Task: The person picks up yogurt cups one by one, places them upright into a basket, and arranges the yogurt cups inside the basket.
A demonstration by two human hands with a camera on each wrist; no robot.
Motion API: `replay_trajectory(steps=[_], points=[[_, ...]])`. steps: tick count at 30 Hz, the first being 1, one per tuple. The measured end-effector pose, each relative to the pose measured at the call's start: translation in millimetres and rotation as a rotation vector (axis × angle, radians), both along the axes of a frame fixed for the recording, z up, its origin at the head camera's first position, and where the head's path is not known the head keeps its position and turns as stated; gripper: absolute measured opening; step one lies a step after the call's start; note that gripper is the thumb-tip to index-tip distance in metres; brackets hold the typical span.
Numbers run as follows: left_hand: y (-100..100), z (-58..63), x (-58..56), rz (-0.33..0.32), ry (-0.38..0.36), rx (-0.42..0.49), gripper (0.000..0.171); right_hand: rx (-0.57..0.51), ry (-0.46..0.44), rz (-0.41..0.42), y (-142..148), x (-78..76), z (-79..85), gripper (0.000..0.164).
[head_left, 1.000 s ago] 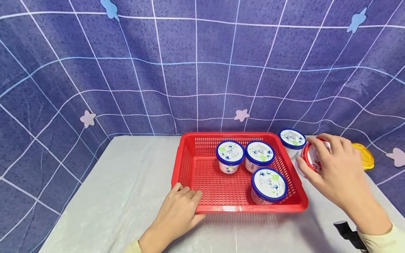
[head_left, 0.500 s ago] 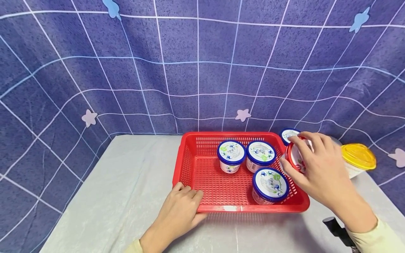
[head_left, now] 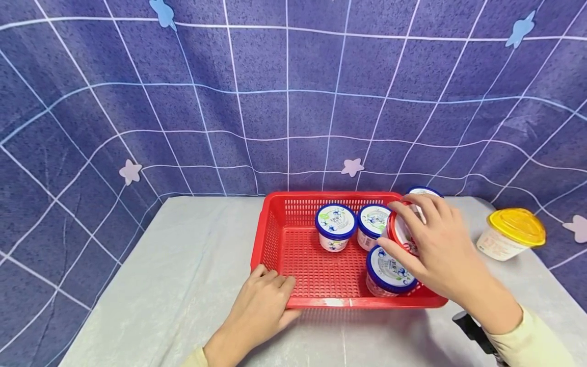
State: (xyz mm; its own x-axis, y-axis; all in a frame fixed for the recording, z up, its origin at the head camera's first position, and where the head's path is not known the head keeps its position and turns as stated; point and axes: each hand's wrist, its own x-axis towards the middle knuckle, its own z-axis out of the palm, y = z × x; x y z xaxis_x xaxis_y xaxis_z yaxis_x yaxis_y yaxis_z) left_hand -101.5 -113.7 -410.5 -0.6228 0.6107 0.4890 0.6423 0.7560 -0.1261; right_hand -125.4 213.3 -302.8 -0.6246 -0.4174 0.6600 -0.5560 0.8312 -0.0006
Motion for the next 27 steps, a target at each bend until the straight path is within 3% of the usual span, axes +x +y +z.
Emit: replay_trajectory(steps=[14,27], points=[[0,-1.3,-0.6,-0.006,0.012,0.013,0.045,0.058,0.013,0.155,-29,1.0,5.2,0.062],[-1,-2.1,-0.7,-0.025,0.030,0.035,0.045,0.117,-0.030,0.276,-52,-4.1,0.3,0.062]])
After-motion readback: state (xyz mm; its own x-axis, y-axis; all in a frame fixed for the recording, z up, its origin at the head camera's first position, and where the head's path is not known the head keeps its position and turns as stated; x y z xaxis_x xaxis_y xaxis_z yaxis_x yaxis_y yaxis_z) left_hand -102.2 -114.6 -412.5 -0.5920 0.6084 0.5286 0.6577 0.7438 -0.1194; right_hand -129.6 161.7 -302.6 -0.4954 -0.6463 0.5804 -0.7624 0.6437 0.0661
